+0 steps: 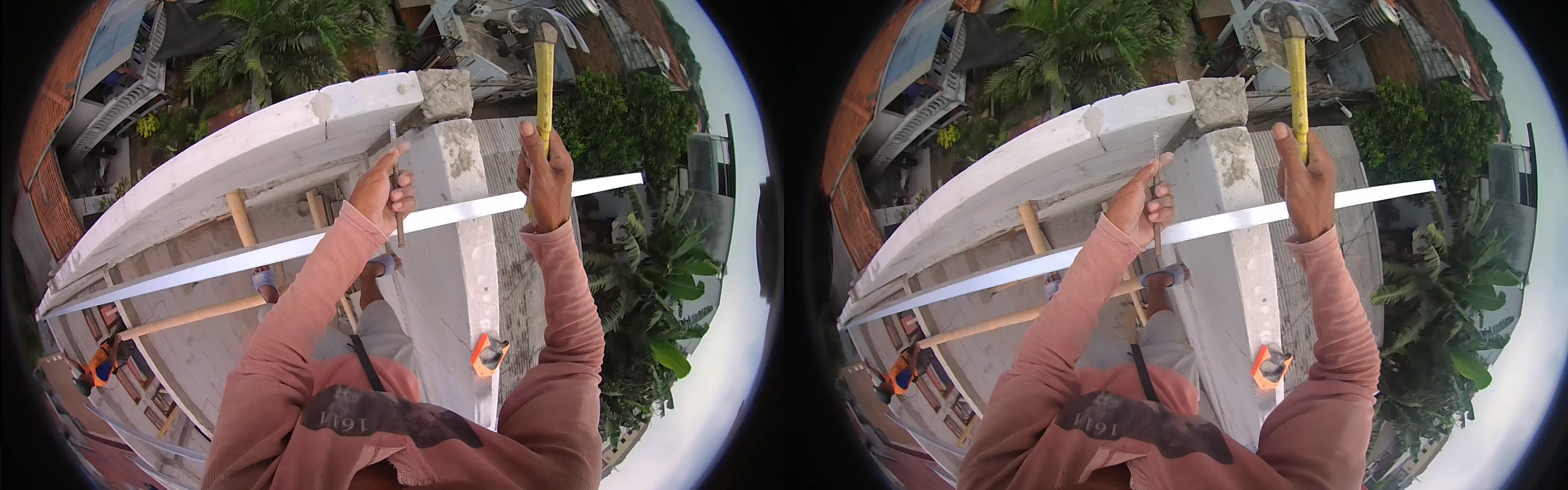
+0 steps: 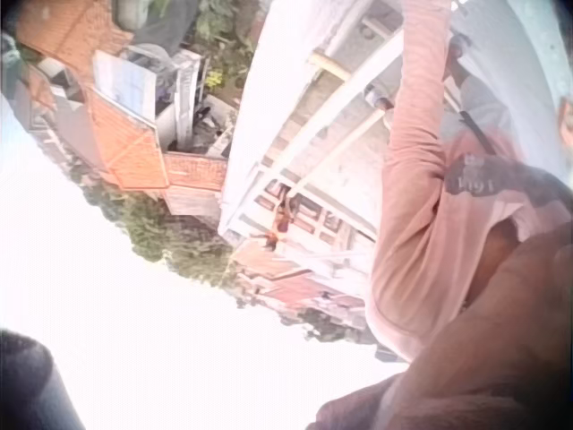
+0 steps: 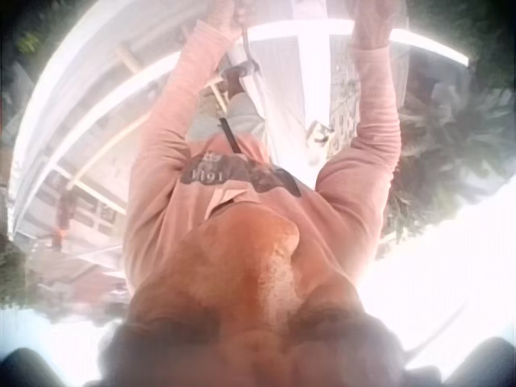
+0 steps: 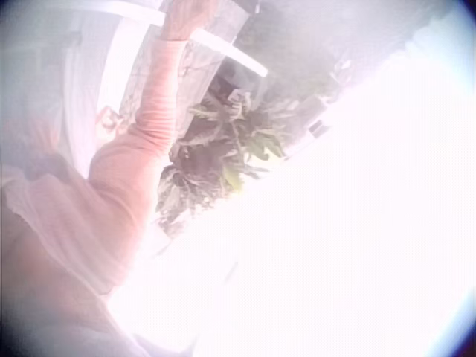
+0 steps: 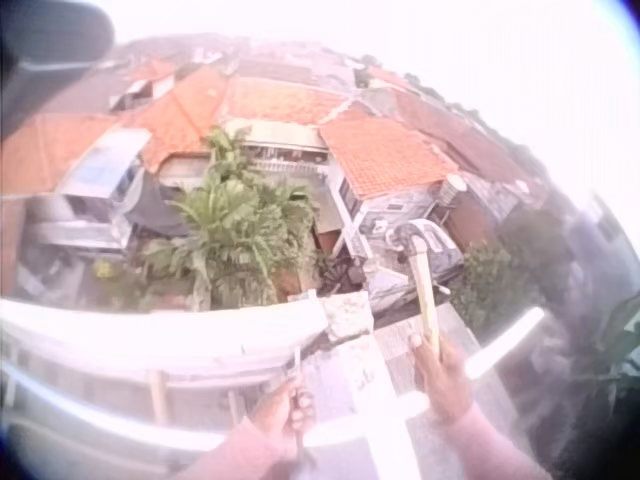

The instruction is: The person chips away at a concrete ledge using a hammer and a chisel, then positions a concrete block and scrapes the surface of the work area.

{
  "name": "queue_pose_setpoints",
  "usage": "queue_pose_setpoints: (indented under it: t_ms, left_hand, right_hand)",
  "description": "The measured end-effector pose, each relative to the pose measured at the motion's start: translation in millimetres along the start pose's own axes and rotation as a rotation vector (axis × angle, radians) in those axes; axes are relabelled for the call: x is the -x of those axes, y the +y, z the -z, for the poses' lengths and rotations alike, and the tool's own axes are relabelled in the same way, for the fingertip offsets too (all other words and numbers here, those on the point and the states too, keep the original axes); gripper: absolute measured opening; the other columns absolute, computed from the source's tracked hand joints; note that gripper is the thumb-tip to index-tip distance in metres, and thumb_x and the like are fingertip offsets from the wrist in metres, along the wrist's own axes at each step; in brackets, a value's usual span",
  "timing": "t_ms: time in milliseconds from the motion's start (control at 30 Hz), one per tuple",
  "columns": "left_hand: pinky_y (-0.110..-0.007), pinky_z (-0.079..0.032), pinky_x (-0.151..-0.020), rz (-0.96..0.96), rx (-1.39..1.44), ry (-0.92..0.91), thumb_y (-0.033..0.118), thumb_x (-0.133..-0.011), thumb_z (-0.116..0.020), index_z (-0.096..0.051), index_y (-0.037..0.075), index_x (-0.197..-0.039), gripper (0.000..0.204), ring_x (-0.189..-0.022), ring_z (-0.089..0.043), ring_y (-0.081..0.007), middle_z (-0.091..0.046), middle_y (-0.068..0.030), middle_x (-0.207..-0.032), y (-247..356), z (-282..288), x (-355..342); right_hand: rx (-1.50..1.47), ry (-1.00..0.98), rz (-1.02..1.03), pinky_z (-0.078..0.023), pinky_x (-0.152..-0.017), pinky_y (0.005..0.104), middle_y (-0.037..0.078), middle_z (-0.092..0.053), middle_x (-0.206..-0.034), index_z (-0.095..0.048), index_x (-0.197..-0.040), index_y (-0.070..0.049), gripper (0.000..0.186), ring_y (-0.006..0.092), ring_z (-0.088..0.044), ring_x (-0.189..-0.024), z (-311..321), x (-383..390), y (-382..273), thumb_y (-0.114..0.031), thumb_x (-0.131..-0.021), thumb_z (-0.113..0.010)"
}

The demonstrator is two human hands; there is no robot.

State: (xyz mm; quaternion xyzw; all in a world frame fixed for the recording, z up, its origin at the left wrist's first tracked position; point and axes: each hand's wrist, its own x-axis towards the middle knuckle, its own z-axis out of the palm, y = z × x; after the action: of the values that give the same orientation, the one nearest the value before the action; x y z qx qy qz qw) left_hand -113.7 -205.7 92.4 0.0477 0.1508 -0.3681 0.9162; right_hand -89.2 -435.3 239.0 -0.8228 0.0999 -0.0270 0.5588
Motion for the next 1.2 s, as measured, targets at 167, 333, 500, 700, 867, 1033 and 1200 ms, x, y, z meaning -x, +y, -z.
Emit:
queue_pose_setpoints:
  t_ms: [167, 333, 500, 700, 867, 1033, 1200]
  left_hand:
    - [-0.028, -0.047, -0.063, -0.139, 0.162, 0.254, 0.024, -0.108, -0.039, -0.047, 0.008, -0.108, 0.018, -0.078, -0.059, -0.0158, -0.066, -0.0180, -0.115, -69, -77, -84]
    - [-0.027, -0.046, -0.062, -0.161, -0.092, 0.135, 0.026, -0.110, -0.035, -0.044, 0.012, -0.102, 0.018, -0.077, -0.061, -0.0148, -0.069, -0.0185, -0.122, -92, -87, -122]
    - [-0.025, -0.045, -0.062, -0.085, -0.108, 0.077, 0.028, -0.110, -0.035, -0.045, 0.013, -0.101, 0.020, -0.075, -0.060, -0.0113, -0.069, -0.0156, -0.124, -113, -82, -94]
    - [-0.028, -0.049, -0.070, 0.166, -0.184, 0.041, 0.034, -0.109, -0.037, -0.057, 0.008, -0.104, 0.034, -0.093, -0.065, -0.0130, -0.069, -0.0132, -0.123, -99, -80, -62]
    - [-0.043, -0.052, -0.085, -0.066, -2.169, 0.140, 0.037, -0.103, -0.048, -0.060, 0.002, -0.114, 0.038, -0.108, -0.064, -0.0290, -0.070, -0.0135, -0.109, -32, -102, -29]
    - [-0.049, -0.049, -0.092, -0.807, -2.294, -0.445, 0.037, -0.102, -0.051, -0.060, 0.004, -0.122, 0.039, -0.105, -0.063, -0.0373, -0.068, -0.0187, -0.101, 5, -102, -34]
    - [-0.050, -0.052, -0.093, -0.120, -2.516, -0.295, 0.040, -0.102, -0.050, -0.058, 0.011, -0.132, 0.042, -0.101, -0.067, -0.0404, -0.072, -0.0195, -0.101, 26, -153, -65]
  right_hand:
    - [-0.137, 0.100, -0.120, -0.025, -0.038, 0.0203, -0.008, -0.037, -0.059, -0.053, -0.096, -0.009, 0.027, 0.0009, -0.032, -0.042, 12, 80, -26, -0.031, -0.098, -0.070]
    - [-0.019, 0.302, -0.076, -0.029, -0.038, 0.0198, -0.004, -0.048, -0.066, -0.055, -0.099, -0.004, 0.023, 0.0019, -0.040, -0.043, 14, 107, -6, -0.018, -0.094, -0.073]
    - [-0.050, 0.401, -0.011, -0.030, -0.039, 0.0192, -0.004, -0.050, -0.069, -0.056, -0.105, -0.003, 0.025, 0.0018, -0.042, -0.045, 6, 100, -3, -0.015, -0.093, -0.074]
    - [-0.076, 0.340, -0.077, -0.031, -0.045, 0.0191, -0.004, -0.053, -0.069, -0.063, -0.096, -0.001, 0.014, 0.0009, -0.043, -0.052, 0, 89, -20, -0.013, -0.095, -0.070]
    - [0.338, 0.386, 0.084, -0.034, -0.054, 0.0211, -0.003, -0.052, -0.069, -0.065, -0.091, 0.000, 0.013, 0.0030, -0.040, -0.062, 20, 75, -14, -0.012, -0.093, -0.071]
    - [0.352, 0.210, 0.244, -0.038, -0.053, 0.0243, 0.001, -0.052, -0.068, -0.066, -0.097, 0.001, 0.016, 0.0051, -0.043, -0.062, 2, 52, -27, -0.012, -0.091, -0.072]
    - [0.254, 0.274, 0.364, -0.039, -0.055, 0.0241, 0.003, -0.055, -0.070, -0.067, -0.102, 0.001, 0.028, 0.0074, -0.045, -0.062, -5, 35, -30, -0.026, -0.095, -0.073]
